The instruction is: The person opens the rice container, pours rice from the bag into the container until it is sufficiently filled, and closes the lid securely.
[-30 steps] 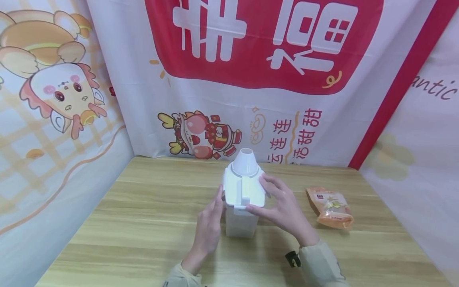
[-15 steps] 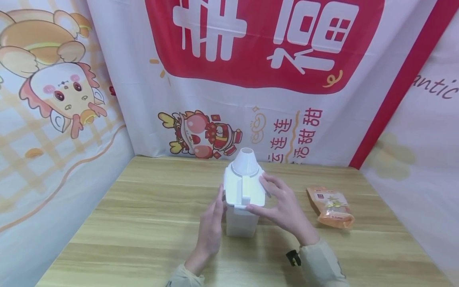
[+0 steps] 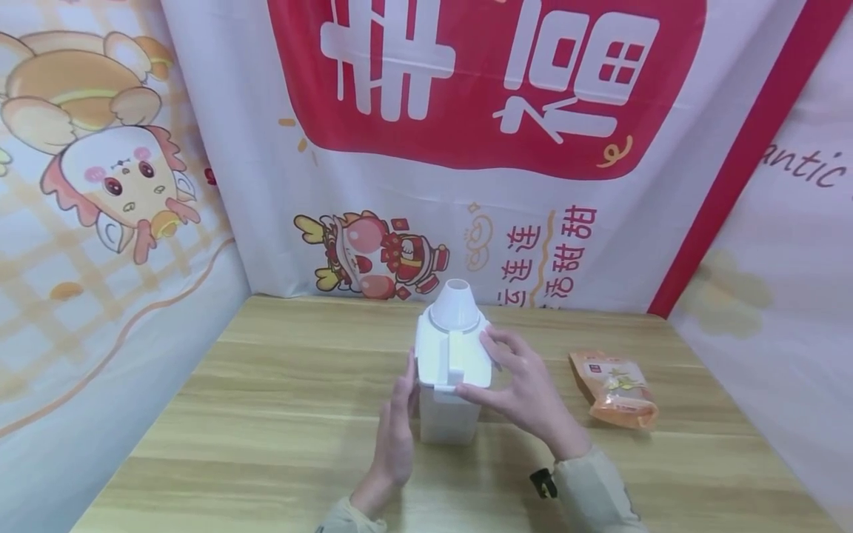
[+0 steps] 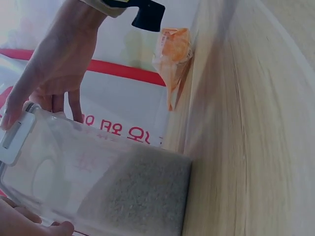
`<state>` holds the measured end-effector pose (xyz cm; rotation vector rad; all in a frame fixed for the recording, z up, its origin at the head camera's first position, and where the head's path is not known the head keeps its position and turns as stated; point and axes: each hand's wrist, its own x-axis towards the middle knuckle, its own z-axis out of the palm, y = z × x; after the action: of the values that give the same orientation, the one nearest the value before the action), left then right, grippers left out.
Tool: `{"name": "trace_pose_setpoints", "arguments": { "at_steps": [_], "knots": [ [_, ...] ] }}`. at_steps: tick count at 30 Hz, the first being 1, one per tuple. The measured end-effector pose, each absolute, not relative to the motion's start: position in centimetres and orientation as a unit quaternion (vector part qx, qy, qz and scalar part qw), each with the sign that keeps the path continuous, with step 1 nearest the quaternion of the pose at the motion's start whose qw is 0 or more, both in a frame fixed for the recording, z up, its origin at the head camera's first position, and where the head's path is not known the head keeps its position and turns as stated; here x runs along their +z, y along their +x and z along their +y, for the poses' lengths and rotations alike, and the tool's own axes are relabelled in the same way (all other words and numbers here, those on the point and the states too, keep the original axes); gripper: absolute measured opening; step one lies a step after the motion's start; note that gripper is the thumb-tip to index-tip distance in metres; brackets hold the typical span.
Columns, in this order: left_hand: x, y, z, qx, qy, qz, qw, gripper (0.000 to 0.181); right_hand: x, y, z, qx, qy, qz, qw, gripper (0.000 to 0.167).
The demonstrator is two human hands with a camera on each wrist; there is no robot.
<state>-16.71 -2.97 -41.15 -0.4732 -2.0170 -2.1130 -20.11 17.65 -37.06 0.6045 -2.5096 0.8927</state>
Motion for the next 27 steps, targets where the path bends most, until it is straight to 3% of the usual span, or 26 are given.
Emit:
{"name": "trace_pose_setpoints", "arguments": {
  "at_steps": [8,27],
  "knots": [
    [-41.27,-16.44,-2.76,-0.728,-0.147,-0.667,0.061,0.069,-37.14,-19.93,17.65,0.31,0.223,-0.9,0.212,0.095],
    [-41.22,-17.02,-2.61,-0.664,-0.134,-0.728,0.106,0.054,-37.17,-20.21,17.96,0.339,0.208,-0.895,0.201,0.094]
  ]
}}
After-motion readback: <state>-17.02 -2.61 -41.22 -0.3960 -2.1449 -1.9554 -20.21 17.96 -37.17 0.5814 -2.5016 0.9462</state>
